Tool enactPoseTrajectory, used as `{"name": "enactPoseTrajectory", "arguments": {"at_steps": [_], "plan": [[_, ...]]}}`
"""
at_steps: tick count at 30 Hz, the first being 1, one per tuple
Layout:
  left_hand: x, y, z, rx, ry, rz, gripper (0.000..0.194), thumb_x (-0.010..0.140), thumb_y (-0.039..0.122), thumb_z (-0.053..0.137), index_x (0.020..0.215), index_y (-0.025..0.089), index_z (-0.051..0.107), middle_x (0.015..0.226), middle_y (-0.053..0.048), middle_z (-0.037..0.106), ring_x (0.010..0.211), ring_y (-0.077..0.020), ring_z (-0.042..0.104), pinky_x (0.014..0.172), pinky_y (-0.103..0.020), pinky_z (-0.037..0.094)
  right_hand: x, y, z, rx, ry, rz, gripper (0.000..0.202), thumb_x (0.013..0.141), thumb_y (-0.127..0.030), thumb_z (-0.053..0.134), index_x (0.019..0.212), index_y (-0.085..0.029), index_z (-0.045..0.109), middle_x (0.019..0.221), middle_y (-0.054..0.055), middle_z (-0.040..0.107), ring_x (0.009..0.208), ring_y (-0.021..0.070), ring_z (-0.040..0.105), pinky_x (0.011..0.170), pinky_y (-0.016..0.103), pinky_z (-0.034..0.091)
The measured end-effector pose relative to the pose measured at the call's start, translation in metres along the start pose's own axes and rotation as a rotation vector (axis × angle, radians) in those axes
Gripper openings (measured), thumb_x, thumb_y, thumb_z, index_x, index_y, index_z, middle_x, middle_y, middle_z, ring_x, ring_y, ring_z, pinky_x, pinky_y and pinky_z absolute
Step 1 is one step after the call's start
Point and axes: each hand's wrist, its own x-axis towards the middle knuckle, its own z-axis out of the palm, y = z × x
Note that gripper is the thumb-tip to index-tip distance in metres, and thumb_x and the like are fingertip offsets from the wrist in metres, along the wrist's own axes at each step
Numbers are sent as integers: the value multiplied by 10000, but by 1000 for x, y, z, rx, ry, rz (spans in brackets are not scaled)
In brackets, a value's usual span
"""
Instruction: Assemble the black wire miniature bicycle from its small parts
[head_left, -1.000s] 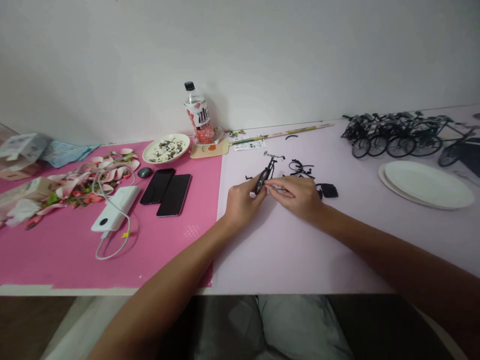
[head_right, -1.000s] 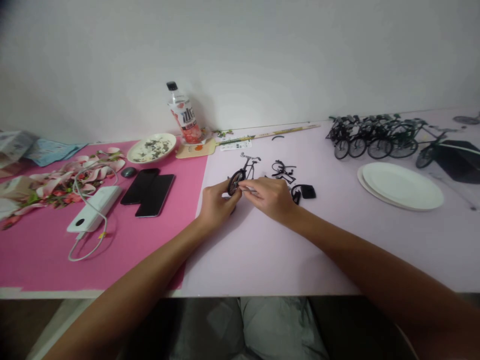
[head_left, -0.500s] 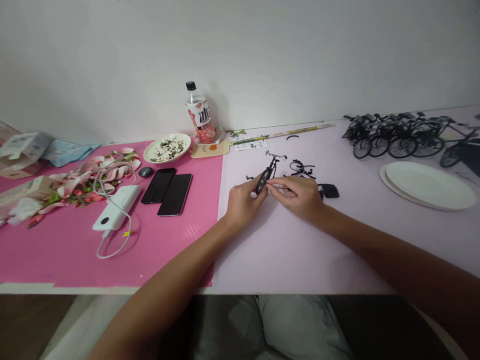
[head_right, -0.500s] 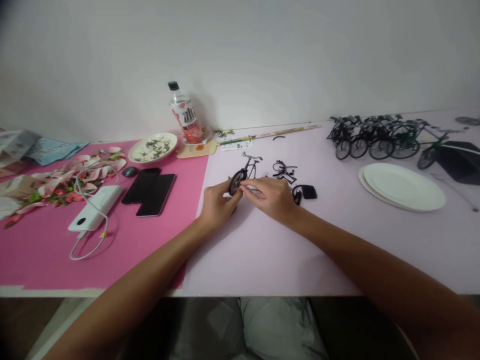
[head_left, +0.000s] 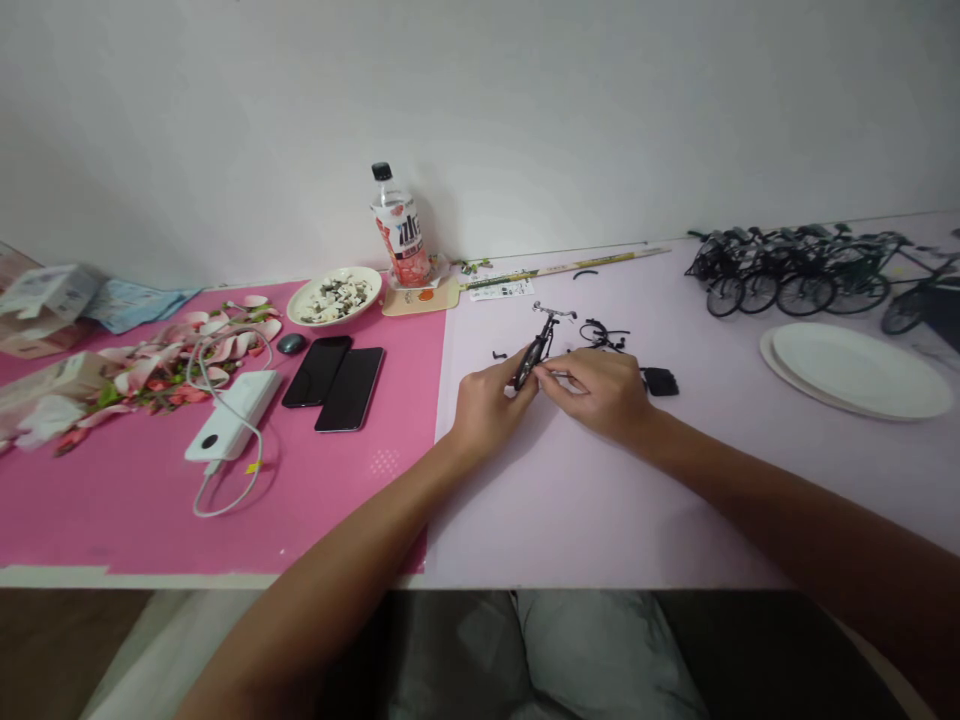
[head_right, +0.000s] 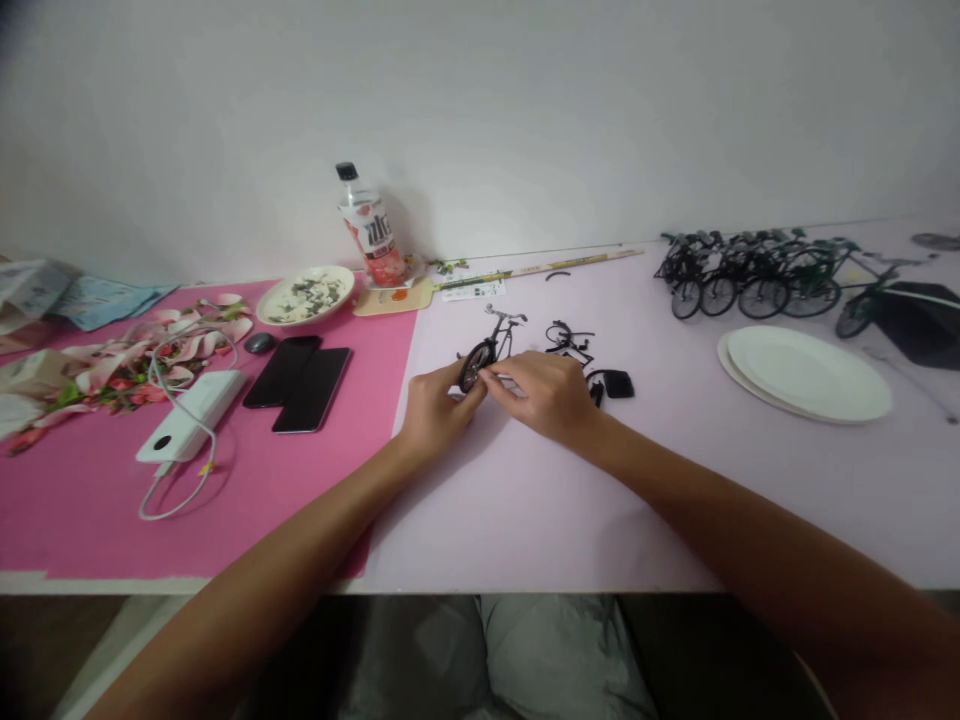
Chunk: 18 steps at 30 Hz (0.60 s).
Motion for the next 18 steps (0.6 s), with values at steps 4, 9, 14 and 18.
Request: {"name": "enactPoseTrajectory", "arguments": {"at_steps": [4, 9, 14, 18], "plan": [[0, -2, 1, 16, 0, 10, 224, 982, 284, 612, 1098, 173, 769, 780, -10, 736, 663, -117, 636, 672, -194, 469, 1, 0, 0, -57, -14, -52, 197, 984, -219, 628, 799, -210, 698, 611, -5, 688, 537, 136, 623, 507, 274, 432], [-1, -1, 1, 12, -25, 25, 267, 993, 287, 600, 1181, 182, 758, 850, -32, 779, 691, -128, 666, 705, -208, 492, 0, 0, 0, -27, -78, 42, 175, 982, -213, 577, 835, -200, 670, 624, -10, 664, 526, 127, 581, 511, 268, 387], [-1, 2, 0, 6, -50, 23, 296, 993, 278, 592, 1223, 180, 750, 851, -37, 787, 688, -132, 670, 689, -209, 492, -1, 2, -2, 118, -127, 174, 196, 994, -248, 539, 839, -199, 648, 571, -36, 575, 481, 110, 521, 510, 247, 376], [-1, 2, -1, -8, -52, 23, 298, 986, 272, 598, 1228, 202, 756, 883, -32, 800, 715, -140, 688, 701, -215, 500, -2, 2, -3, 200, -164, 220, 133, 957, -310, 600, 882, -209, 644, 593, -41, 586, 485, 116, 515, 511, 250, 376]]}}
